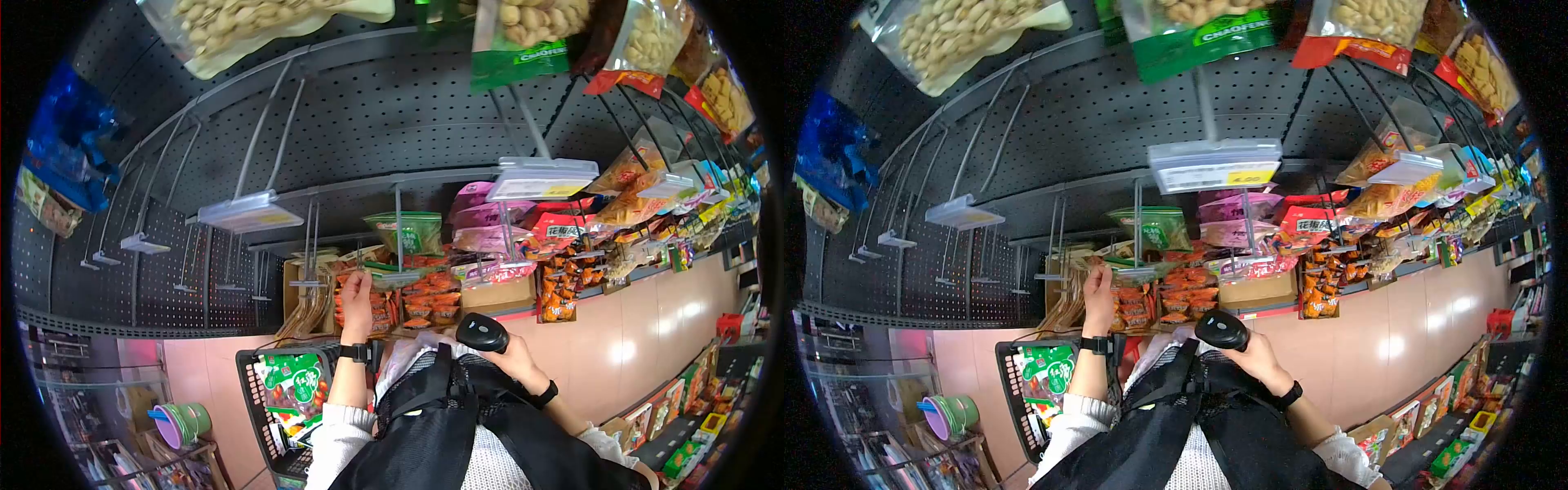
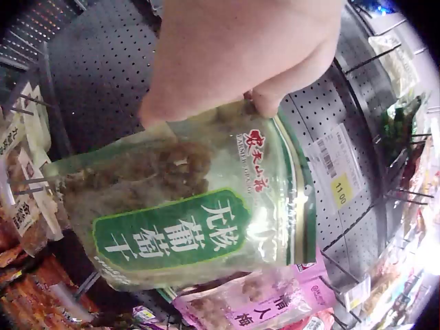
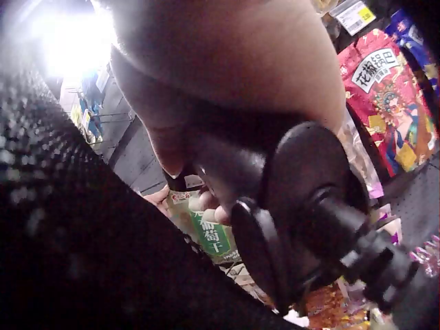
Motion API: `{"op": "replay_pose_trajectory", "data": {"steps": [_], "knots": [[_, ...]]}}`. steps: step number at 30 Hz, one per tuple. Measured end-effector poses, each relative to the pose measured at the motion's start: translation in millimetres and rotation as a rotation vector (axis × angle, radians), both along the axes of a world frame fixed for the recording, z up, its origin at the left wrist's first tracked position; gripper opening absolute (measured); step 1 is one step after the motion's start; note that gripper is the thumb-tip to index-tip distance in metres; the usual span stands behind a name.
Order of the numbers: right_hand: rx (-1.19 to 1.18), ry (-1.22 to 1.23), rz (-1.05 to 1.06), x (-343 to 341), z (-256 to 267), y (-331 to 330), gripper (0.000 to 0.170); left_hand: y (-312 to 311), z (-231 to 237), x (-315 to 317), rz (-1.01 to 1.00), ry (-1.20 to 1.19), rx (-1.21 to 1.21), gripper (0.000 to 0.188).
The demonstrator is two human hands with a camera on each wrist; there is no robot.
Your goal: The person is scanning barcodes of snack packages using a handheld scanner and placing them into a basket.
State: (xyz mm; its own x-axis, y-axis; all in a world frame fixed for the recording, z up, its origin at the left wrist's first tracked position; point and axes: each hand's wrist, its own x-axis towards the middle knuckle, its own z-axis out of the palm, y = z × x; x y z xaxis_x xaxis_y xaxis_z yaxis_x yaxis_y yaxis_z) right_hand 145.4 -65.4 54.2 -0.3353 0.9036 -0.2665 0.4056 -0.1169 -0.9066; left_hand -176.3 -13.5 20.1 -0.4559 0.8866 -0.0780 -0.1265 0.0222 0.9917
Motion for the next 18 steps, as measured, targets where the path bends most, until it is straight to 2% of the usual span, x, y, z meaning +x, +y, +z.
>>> {"op": "replay_pose_trajectory", "data": {"steps": [4,6,9,13,15,18], "knots": [[-0.027,0.095,-0.047,8.9,3.4,5.1,0.032,6.0,7.8,10.6,0.001,0.007,-0.029,0.018],[-0.029,0.085,-0.06,10.7,9.2,8.2,0.032,7.6,4.1,11.6,0.027,-0.149,-0.005,0.019],[-0.018,0.082,-0.056,14.7,8.1,11.8,0.032,9.9,7.4,18.2,0.08,-0.171,-0.068,0.021],[0.001,0.083,-0.056,18.6,2.3,14.1,0.032,12.7,-10.4,19.5,0.126,-0.16,-0.045,0.022],[-0.007,0.069,-0.054,21.8,-0.5,15.6,0.032,11.7,-14.4,18.0,0.229,-0.216,-0.088,0.018],[-0.009,0.058,-0.046,25.2,0.1,18.1,0.033,8.8,-18.7,11.7,0.197,-0.262,-0.052,0.017]]}}
